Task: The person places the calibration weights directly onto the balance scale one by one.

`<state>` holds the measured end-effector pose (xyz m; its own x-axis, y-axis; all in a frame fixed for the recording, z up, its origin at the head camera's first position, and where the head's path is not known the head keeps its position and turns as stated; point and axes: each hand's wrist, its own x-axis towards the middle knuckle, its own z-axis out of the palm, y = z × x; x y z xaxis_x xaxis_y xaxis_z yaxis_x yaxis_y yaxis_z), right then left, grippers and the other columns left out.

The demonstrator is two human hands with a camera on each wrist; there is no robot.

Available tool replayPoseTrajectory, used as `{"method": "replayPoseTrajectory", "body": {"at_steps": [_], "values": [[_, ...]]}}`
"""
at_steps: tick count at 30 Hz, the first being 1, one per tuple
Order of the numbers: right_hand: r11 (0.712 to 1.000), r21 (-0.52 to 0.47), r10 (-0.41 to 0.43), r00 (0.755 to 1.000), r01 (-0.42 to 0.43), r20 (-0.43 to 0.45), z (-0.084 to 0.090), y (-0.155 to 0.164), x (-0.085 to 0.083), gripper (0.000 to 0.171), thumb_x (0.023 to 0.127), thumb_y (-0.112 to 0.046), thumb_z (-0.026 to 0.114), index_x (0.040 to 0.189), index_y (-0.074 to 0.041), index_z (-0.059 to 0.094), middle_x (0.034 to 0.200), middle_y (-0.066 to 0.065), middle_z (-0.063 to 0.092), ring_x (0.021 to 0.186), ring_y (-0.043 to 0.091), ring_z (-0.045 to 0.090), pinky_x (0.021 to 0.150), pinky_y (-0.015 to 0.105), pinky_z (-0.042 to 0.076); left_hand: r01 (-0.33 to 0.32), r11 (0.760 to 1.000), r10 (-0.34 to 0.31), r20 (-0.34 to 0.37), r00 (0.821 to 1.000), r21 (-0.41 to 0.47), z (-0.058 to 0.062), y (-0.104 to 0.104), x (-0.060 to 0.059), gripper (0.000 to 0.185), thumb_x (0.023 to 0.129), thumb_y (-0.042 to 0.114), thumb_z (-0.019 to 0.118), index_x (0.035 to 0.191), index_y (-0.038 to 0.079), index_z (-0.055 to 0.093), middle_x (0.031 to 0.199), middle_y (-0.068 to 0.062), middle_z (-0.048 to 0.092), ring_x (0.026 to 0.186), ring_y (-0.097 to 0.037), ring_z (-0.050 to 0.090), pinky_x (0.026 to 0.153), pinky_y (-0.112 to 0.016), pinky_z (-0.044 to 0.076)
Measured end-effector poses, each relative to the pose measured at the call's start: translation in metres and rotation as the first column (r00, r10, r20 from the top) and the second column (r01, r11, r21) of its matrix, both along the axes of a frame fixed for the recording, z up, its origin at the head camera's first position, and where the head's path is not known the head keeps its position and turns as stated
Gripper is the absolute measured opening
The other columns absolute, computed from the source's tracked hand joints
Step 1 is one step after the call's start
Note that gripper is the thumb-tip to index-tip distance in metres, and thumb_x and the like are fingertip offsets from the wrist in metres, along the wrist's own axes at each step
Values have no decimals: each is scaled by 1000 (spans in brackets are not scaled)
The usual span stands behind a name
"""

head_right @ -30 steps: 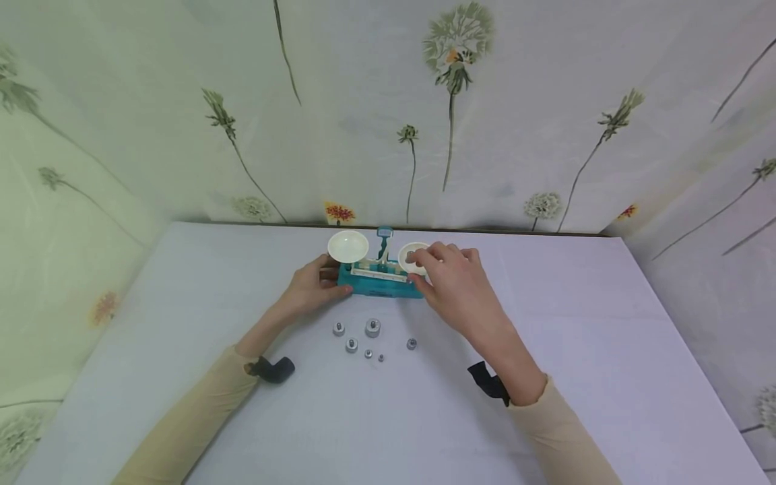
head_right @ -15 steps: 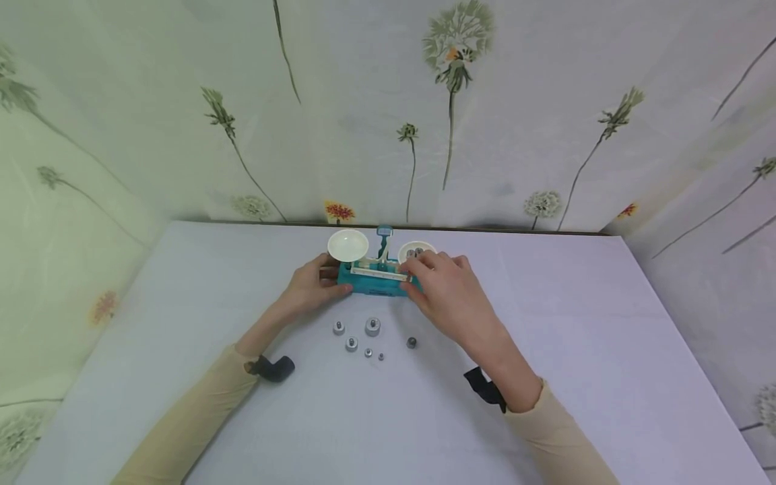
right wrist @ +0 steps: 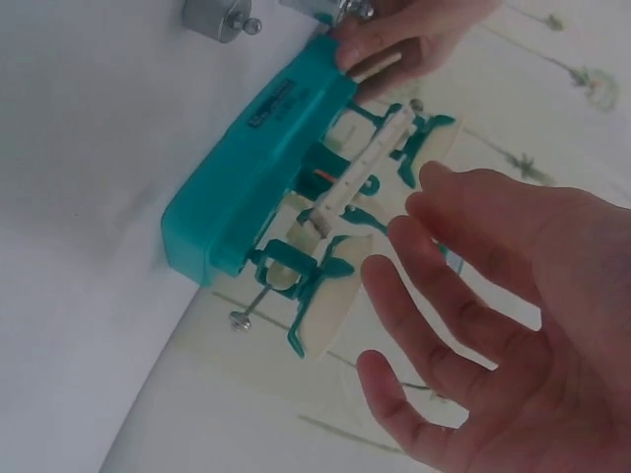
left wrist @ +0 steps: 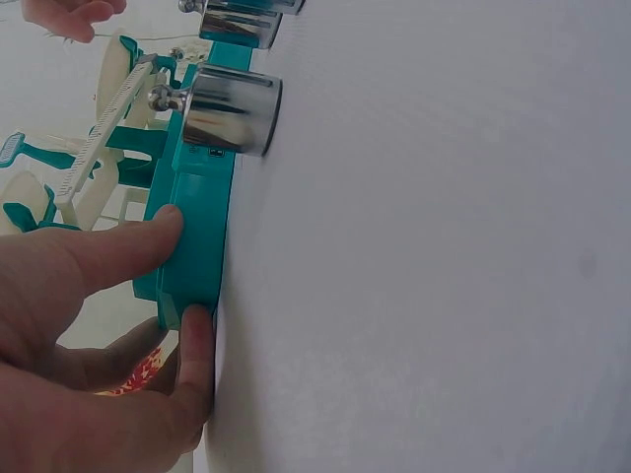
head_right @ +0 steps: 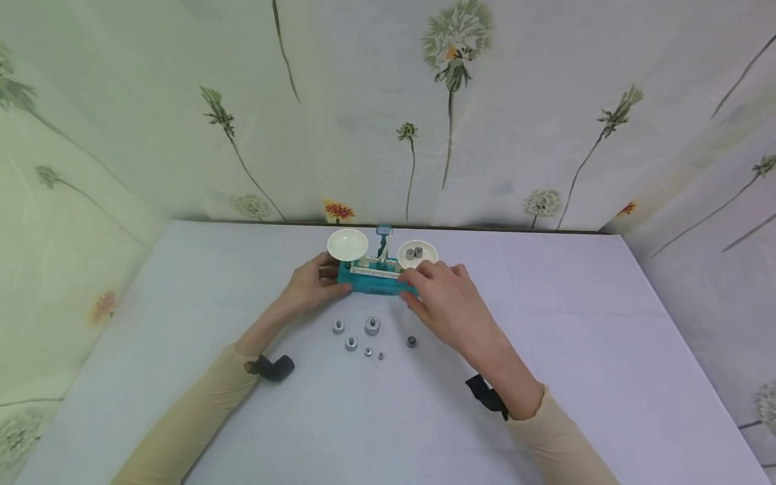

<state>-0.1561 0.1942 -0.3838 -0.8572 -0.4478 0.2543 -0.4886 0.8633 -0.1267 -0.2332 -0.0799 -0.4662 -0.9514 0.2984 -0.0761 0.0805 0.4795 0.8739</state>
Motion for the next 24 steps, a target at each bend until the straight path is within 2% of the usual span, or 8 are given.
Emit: {"method": "replayPoseTrajectory", "body": {"at_steps": [8,14,24], "values": [[1000,5,7,999,-8,48,-4,0,3,26,93,-20,86,117,-18,76,107,2,77,94,19,70,88,48,54,1,1000,-1,3,1000,6,1,0,0,65,98,17,80,154,2,50,154,-22,59,138,-38,64,115,-46,57],[1000,16,13,998,-13,55,-6,2,6,26,93,-22,87,116,-19,75,103,0,75,92,18,68,87,46,53,2,1000,-2,2,1000,0,2,-1,0,65,98,18,80,154,1,50,154,-22,59,138,-39,64,115,-46,58],[1000,28,8,987,-13,159,-8,2,9,30,90,-24,90,116,-18,76,109,1,78,100,19,70,90,48,56,5,1000,-5,6,1000,0,-1,0,-2,65,98,19,80,153,1,50,154,-22,59,138,-39,64,115,-46,57]]}}
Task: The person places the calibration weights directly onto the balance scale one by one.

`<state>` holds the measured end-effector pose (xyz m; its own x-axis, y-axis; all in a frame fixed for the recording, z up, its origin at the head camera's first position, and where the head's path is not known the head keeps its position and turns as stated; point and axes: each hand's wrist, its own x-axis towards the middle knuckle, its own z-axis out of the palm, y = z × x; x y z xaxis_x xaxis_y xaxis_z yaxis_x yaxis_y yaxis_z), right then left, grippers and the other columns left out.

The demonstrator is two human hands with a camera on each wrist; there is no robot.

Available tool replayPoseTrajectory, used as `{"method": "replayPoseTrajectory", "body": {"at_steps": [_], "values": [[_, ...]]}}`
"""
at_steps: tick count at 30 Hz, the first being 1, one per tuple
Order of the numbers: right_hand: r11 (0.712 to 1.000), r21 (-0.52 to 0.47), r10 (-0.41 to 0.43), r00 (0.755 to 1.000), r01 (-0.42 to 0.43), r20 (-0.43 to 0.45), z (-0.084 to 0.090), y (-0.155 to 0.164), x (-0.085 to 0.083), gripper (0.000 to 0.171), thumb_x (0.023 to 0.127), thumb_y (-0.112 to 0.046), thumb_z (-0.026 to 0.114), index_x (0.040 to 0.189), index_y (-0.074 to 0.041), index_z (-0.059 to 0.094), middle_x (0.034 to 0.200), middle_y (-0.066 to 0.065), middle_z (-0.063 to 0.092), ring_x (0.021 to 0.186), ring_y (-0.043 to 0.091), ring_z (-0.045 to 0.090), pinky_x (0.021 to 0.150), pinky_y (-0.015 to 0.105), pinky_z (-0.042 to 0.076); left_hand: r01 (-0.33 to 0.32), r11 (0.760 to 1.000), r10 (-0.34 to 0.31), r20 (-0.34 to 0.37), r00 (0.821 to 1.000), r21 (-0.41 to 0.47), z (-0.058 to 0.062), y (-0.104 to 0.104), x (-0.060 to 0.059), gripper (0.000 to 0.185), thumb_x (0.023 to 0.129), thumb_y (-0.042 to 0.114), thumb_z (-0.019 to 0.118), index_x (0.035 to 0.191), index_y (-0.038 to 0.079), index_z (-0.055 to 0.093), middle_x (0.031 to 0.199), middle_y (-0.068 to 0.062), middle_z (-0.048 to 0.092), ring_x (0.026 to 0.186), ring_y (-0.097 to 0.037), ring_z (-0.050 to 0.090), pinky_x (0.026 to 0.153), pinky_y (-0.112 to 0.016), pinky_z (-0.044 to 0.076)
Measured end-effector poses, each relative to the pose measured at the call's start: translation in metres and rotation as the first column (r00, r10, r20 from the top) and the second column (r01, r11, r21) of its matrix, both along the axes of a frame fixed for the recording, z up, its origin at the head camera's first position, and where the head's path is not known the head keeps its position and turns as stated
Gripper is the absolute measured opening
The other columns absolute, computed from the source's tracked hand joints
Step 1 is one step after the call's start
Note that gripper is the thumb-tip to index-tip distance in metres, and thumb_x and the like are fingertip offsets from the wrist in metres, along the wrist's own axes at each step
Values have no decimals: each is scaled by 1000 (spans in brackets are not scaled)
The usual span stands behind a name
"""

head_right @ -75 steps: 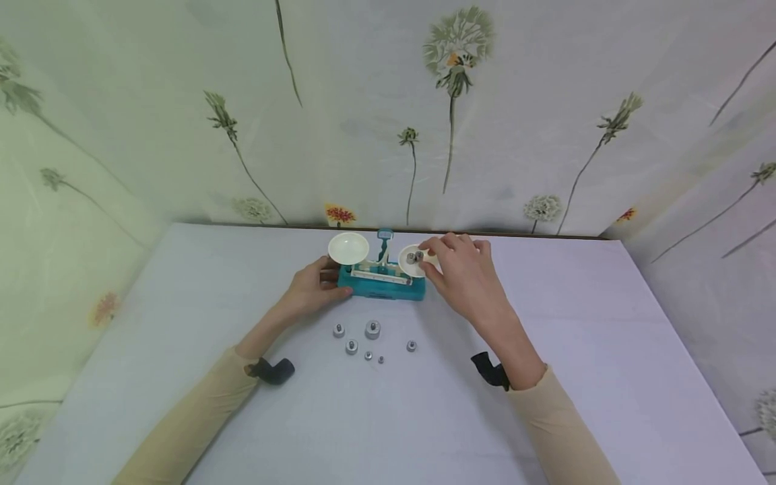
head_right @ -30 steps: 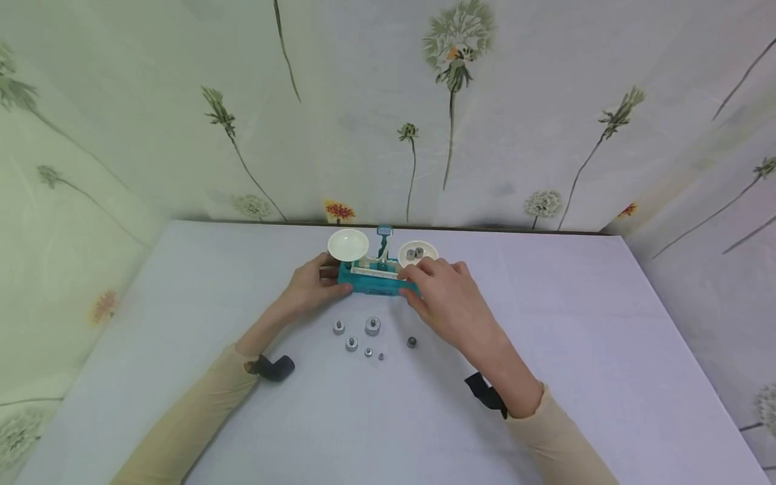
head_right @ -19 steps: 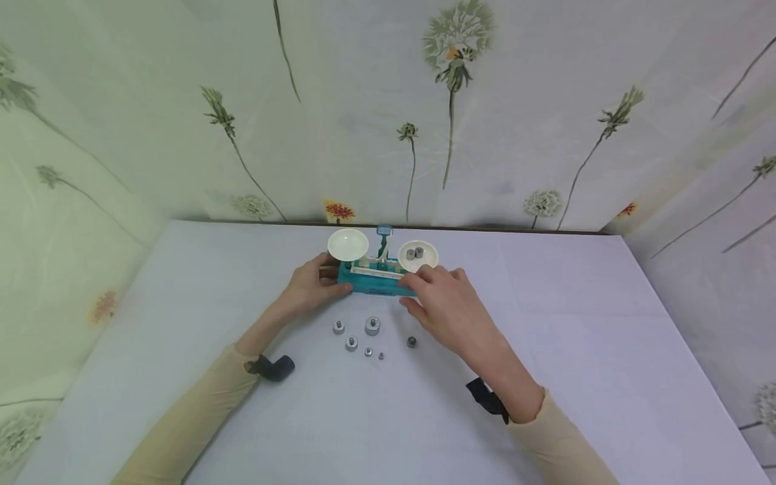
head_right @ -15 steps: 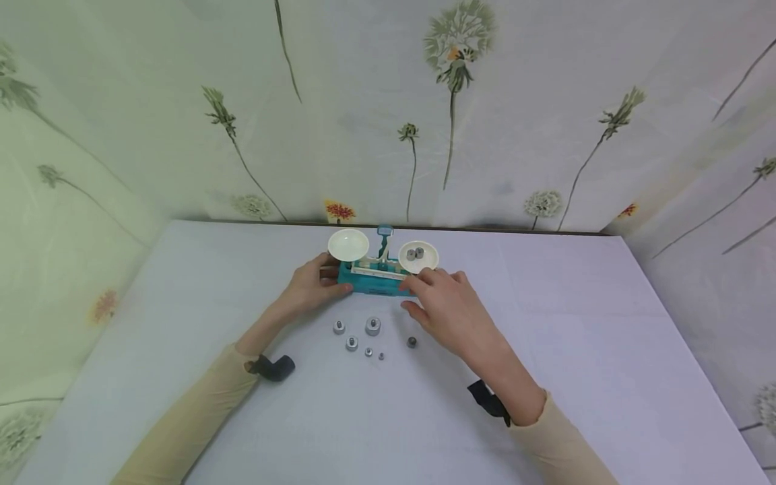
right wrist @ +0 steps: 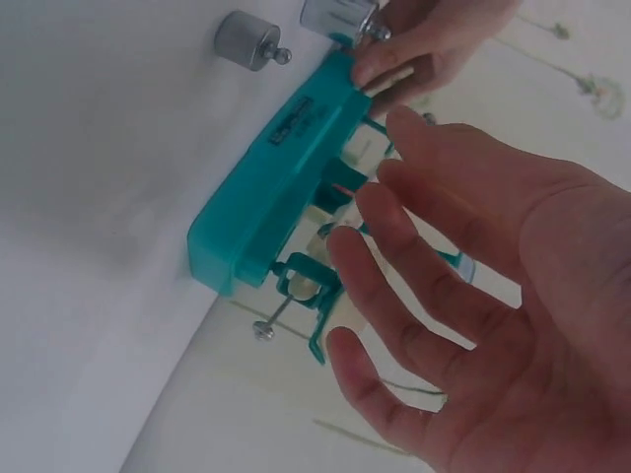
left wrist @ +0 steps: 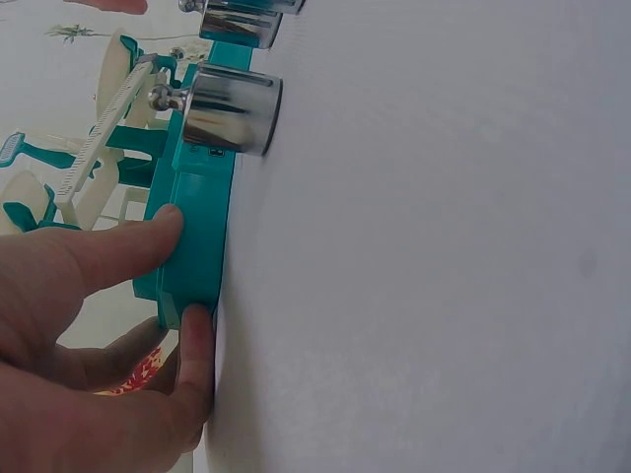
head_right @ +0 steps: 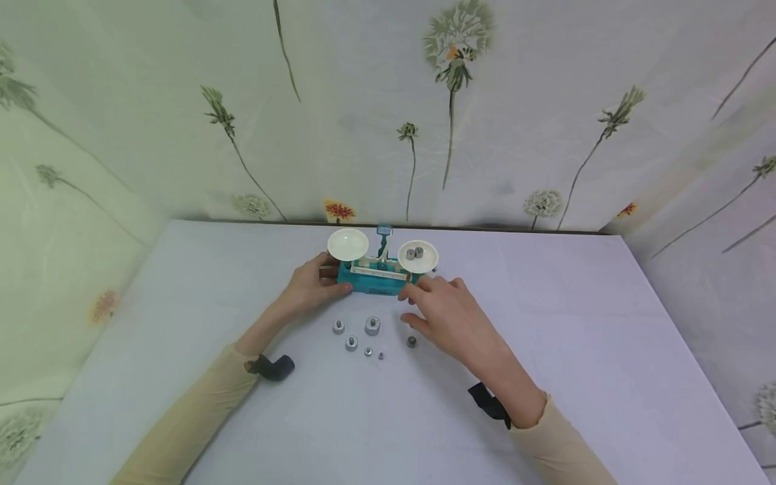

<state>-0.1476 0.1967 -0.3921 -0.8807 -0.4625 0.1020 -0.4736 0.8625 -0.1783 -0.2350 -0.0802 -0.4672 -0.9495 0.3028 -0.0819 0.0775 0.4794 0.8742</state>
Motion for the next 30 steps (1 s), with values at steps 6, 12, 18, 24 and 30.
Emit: {"method": "replayPoseTrajectory", "body": {"at_steps": [6,12,18,24,30], "values": [[1000,-2,6,998,-6,58,-3,2,3,33,88,-22,91,116,-19,75,110,2,79,101,20,72,90,46,54,7,1000,-7,-3,1000,2,1,0,1,66,98,18,80,154,1,49,154,-22,59,139,-39,63,115,-46,57],[1000,8,9,997,-9,73,-7,1,3,35,85,-22,93,116,-18,76,112,0,79,100,19,71,90,46,53,1,1000,-1,1,1000,-1,1,0,1,66,98,18,80,154,1,49,154,-22,59,139,-39,63,115,-46,57],[1000,24,8,993,-11,118,-8,-1,4,37,84,-24,94,116,-19,77,114,1,78,100,20,70,92,50,54,4,1000,-4,7,1000,7,0,0,0,66,98,17,79,154,0,49,154,-23,58,138,-40,64,116,-47,57],[998,59,9,991,-18,137,-11,0,4,37,84,-27,95,116,-22,79,115,4,77,104,22,68,93,51,54,0,1000,0,5,1000,5,1,0,1,66,98,17,80,153,0,50,153,-23,60,138,-39,64,115,-47,58],[997,75,17,990,-28,137,-13,0,5,34,83,-26,95,114,-24,80,116,4,77,107,24,67,91,50,54,-6,1000,6,5,1000,-1,2,0,1,65,98,16,80,153,0,50,153,-23,59,138,-39,64,115,-47,58]]}}
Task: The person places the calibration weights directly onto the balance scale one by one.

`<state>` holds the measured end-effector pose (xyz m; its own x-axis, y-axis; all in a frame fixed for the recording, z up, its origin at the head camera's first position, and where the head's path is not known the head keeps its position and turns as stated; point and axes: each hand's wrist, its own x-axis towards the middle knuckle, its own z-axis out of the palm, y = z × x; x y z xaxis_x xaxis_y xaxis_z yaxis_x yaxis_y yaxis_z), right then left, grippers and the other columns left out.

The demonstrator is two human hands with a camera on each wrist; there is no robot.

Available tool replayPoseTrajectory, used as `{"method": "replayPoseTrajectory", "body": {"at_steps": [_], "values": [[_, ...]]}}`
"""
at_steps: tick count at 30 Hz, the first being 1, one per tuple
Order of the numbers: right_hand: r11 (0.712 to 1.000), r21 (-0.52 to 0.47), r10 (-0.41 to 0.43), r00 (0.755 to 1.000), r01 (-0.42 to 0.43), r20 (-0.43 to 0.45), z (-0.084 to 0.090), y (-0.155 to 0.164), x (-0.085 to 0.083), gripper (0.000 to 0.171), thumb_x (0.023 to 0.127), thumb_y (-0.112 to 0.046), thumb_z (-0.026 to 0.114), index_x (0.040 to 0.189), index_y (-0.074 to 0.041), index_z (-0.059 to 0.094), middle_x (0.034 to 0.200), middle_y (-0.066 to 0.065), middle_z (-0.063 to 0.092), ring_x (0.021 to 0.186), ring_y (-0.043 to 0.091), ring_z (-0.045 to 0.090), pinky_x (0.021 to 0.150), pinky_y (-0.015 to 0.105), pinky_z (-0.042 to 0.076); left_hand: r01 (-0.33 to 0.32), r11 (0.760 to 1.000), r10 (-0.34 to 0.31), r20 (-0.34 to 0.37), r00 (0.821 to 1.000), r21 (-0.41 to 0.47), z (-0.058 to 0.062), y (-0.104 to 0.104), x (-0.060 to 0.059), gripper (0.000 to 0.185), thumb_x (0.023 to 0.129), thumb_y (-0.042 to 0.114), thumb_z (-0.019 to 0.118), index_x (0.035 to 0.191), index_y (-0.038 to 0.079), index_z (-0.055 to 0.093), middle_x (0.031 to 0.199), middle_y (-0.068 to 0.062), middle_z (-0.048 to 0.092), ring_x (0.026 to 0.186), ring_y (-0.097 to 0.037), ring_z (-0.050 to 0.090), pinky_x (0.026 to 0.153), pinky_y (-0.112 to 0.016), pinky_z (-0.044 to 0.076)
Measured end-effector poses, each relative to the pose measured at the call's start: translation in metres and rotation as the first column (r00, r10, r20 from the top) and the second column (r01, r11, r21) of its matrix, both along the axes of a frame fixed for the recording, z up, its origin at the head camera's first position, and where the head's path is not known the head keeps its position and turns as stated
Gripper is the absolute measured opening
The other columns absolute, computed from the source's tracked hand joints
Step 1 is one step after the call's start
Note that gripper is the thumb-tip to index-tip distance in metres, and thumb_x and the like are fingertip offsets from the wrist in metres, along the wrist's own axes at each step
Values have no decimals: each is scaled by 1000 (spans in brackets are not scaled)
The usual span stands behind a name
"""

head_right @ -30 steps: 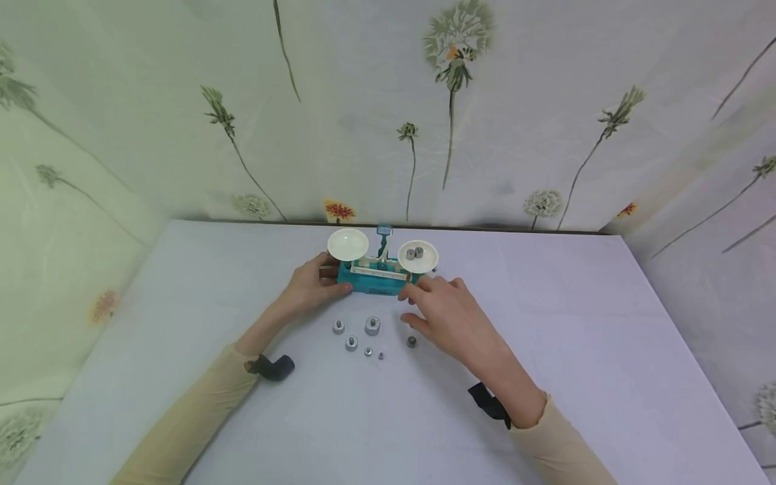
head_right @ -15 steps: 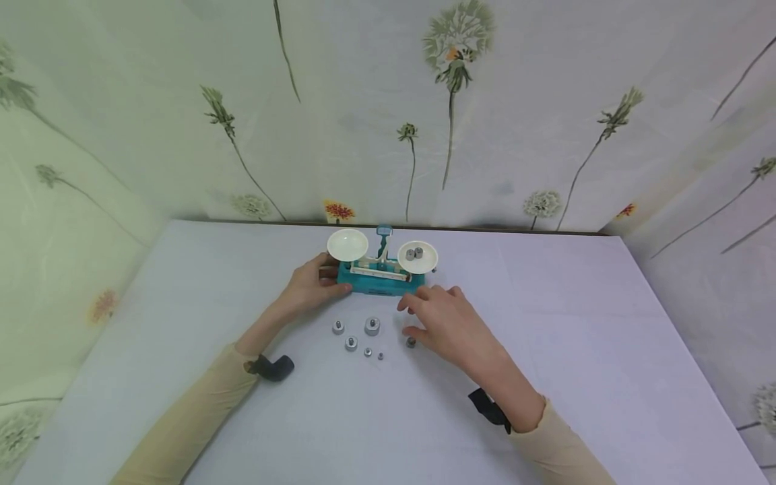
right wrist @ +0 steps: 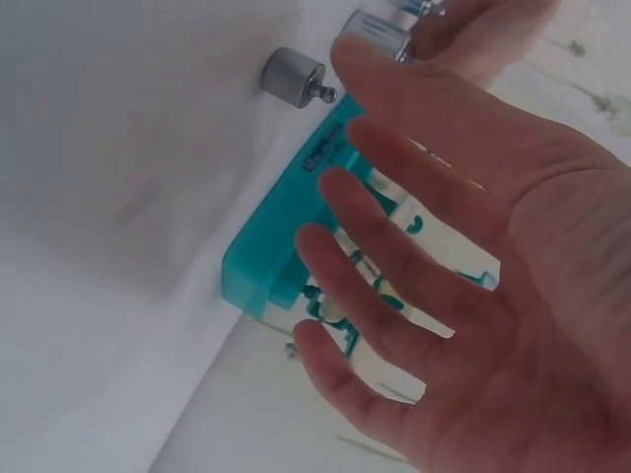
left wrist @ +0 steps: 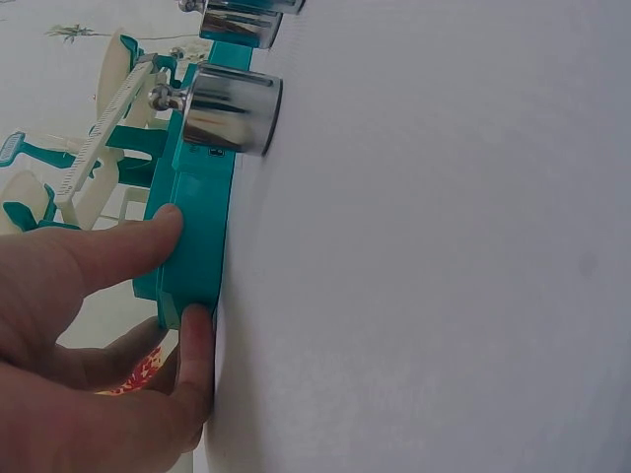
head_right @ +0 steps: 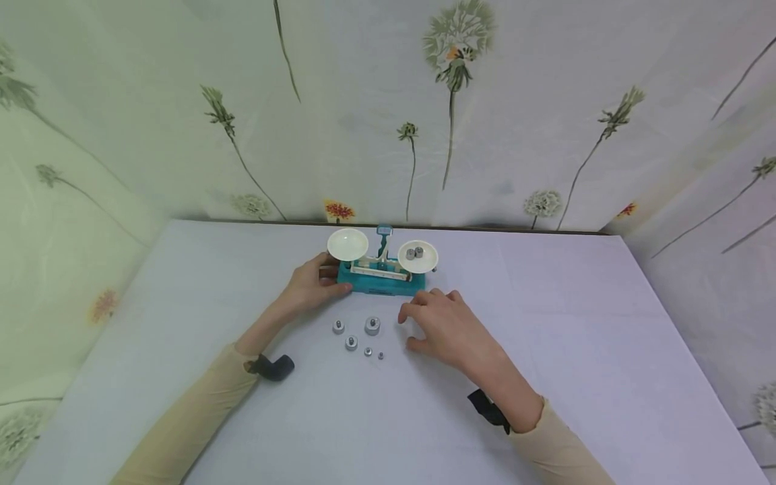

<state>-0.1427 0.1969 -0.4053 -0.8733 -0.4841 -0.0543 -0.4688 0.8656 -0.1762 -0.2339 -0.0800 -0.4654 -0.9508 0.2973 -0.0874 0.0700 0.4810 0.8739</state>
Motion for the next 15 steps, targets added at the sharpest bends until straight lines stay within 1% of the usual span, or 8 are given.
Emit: {"method": "replayPoseTrajectory", "body": {"at_steps": [15], "values": [[1000,6,15,1000,-15,9,-3,1,-1,33,81,-21,96,111,-24,81,115,3,77,109,24,66,94,52,53,0,1000,0,1,1000,2,0,0,0,64,98,18,79,153,0,50,153,-24,59,136,-40,65,114,-48,58]]}}
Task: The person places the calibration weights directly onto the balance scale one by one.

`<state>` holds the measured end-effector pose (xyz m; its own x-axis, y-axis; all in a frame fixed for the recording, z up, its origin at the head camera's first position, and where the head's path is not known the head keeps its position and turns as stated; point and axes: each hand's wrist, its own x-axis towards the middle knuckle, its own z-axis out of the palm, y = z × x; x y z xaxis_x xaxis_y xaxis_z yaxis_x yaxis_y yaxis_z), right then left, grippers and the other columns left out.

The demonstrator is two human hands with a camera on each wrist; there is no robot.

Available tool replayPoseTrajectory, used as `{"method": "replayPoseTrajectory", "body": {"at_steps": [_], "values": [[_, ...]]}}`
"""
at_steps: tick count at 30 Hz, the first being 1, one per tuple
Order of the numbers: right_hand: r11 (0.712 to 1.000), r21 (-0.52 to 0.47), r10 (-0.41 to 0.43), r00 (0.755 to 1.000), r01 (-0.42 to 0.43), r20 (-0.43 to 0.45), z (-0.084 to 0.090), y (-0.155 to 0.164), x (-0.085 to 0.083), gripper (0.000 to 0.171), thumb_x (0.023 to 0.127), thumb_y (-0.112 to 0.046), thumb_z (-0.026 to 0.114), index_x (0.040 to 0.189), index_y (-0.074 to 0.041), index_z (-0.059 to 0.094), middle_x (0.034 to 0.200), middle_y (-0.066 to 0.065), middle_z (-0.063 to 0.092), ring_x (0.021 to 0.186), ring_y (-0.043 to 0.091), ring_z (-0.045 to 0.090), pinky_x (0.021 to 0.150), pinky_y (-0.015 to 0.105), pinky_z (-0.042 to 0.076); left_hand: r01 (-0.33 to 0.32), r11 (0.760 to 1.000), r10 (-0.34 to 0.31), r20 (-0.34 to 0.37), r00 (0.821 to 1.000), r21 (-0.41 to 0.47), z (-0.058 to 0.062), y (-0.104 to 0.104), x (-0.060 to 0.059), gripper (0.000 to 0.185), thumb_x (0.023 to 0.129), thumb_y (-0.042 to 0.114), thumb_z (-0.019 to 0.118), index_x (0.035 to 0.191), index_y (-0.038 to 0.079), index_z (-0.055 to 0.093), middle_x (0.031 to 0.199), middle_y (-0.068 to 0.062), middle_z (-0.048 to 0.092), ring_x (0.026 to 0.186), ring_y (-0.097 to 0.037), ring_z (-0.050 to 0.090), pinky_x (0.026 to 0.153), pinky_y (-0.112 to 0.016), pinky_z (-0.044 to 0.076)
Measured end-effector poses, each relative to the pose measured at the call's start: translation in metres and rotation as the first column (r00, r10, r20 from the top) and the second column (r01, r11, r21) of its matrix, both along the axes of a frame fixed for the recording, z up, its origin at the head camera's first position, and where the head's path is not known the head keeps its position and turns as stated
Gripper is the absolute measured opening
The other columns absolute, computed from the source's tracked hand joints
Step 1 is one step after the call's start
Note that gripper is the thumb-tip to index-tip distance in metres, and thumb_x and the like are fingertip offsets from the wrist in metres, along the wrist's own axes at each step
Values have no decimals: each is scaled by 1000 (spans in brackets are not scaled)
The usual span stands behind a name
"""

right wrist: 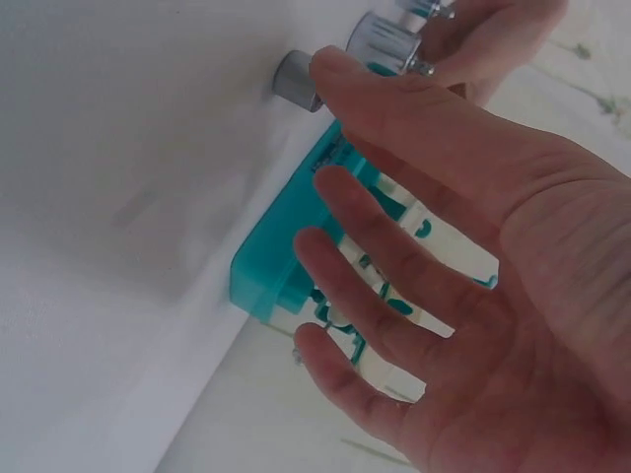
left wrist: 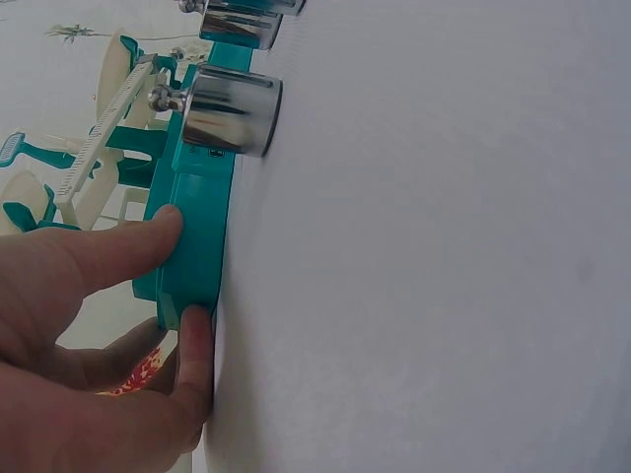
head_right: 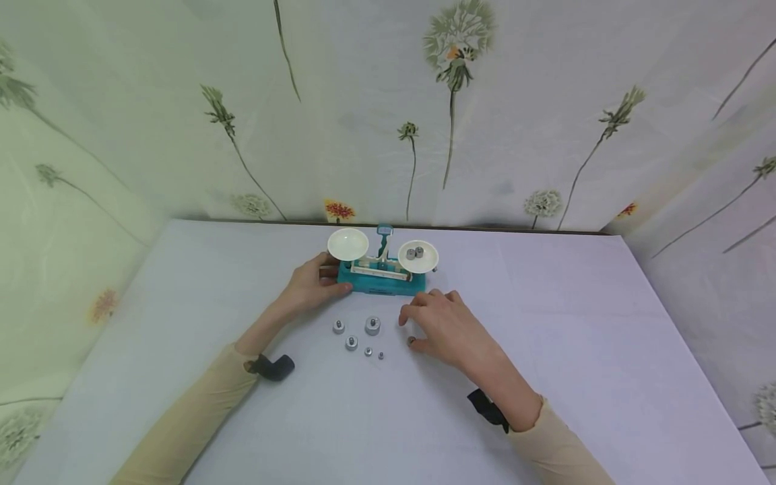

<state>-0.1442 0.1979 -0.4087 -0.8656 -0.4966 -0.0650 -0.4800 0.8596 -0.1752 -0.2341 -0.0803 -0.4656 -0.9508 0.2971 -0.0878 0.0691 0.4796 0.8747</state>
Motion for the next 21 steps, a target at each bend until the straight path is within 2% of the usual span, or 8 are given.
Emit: {"method": "replayPoseTrajectory", "body": {"at_steps": [12,21], "values": [[1000,15,-1,999,0,40,-4,-3,-2,29,82,-16,94,106,-26,82,114,0,80,105,22,67,96,54,53,-4,1000,4,5,1000,-6,0,1,0,66,98,18,80,153,1,50,153,-22,59,137,-39,64,115,-47,58],[999,44,9,998,-12,63,-6,-6,-3,21,85,-16,92,101,-24,82,97,-6,80,93,16,62,93,52,54,-1,1000,1,5,1000,-5,0,0,0,65,98,19,80,153,1,50,153,-23,59,136,-39,65,115,-48,58]]}}
